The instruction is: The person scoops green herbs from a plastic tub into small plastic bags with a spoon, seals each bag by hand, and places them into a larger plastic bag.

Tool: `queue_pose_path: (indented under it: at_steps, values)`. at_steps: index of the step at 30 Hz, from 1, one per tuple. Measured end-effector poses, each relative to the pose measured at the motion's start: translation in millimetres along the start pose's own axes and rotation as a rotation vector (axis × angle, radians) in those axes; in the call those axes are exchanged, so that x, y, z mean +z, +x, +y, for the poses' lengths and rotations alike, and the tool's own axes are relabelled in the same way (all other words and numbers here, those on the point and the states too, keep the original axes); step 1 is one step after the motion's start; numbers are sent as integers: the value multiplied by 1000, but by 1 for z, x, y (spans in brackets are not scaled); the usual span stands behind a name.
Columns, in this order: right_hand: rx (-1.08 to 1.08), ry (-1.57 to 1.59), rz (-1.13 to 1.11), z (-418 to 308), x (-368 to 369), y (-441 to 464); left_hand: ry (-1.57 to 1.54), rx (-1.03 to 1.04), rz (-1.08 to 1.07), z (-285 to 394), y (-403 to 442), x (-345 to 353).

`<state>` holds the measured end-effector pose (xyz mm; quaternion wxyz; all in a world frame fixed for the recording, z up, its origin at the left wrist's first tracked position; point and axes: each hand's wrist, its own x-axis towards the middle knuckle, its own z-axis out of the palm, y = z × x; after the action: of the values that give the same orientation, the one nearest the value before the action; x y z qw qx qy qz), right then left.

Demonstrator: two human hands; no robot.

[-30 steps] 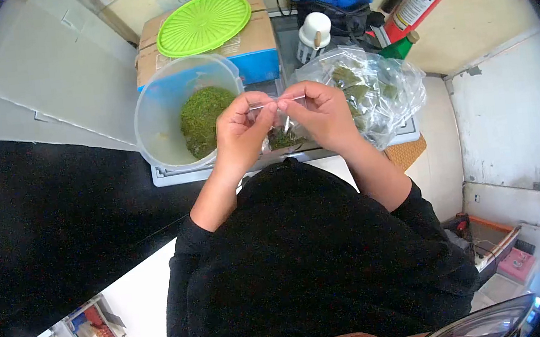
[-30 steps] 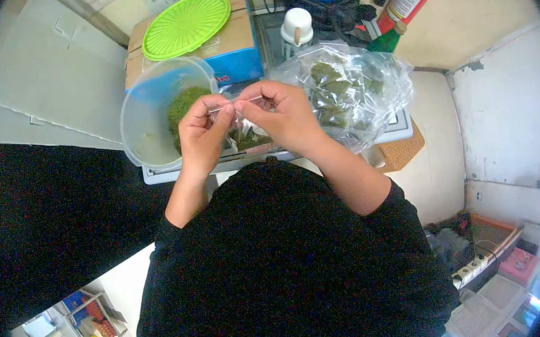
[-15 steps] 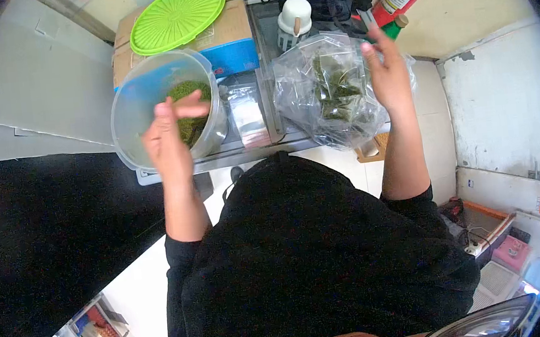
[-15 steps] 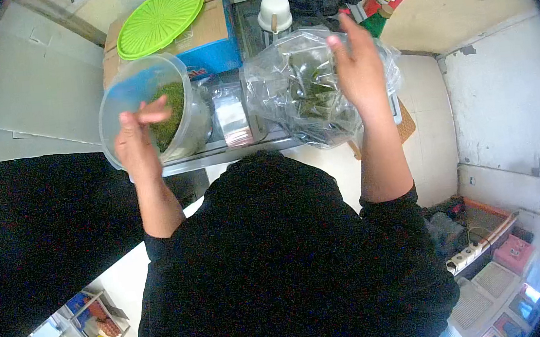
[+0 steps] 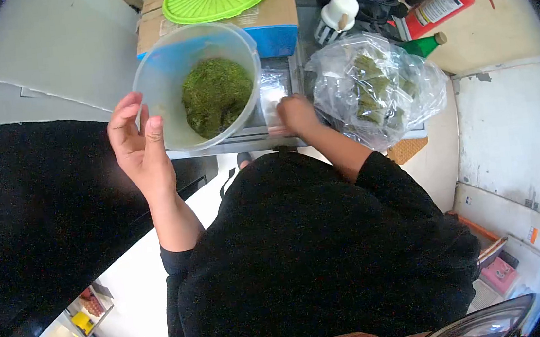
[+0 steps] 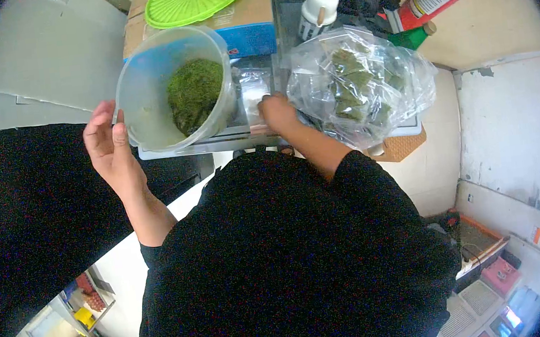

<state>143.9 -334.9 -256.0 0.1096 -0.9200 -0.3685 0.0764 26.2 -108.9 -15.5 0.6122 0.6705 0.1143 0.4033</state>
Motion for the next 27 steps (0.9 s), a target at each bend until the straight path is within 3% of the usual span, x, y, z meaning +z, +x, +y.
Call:
queue_pose_path:
  at_steps: [1, 3, 5, 8, 13, 17, 21, 25, 27]
  values:
    - [-20, 1, 5, -1, 0, 2, 1, 15, -80, -10, 2, -16]
    - [109, 290, 106, -14, -19, 0, 65, 9, -170, -15, 3, -29]
    - [111, 507, 313, -35, -72, -2, 192, -17, -177, -14, 5, -28]
    - [195, 622, 468, -67, -166, -16, 38, -117, -204, -4, 0, -7]
    - [135, 972, 539, -90, -241, -16, 94, -271, -628, 0, -6, 6]
    - [46, 1020, 412, -110, -248, -2, 105, -273, -664, 6, -8, 7]
    - [-135, 664, 633, -131, -245, 12, 51, -315, -570, 2, -5, -7]
    - [-231, 944, 36, -150, -247, 9, 125, -215, -585, -7, -1, -19]
    - [-321, 822, 149, -151, -243, 15, -30, -290, -533, -2, 3, -19]
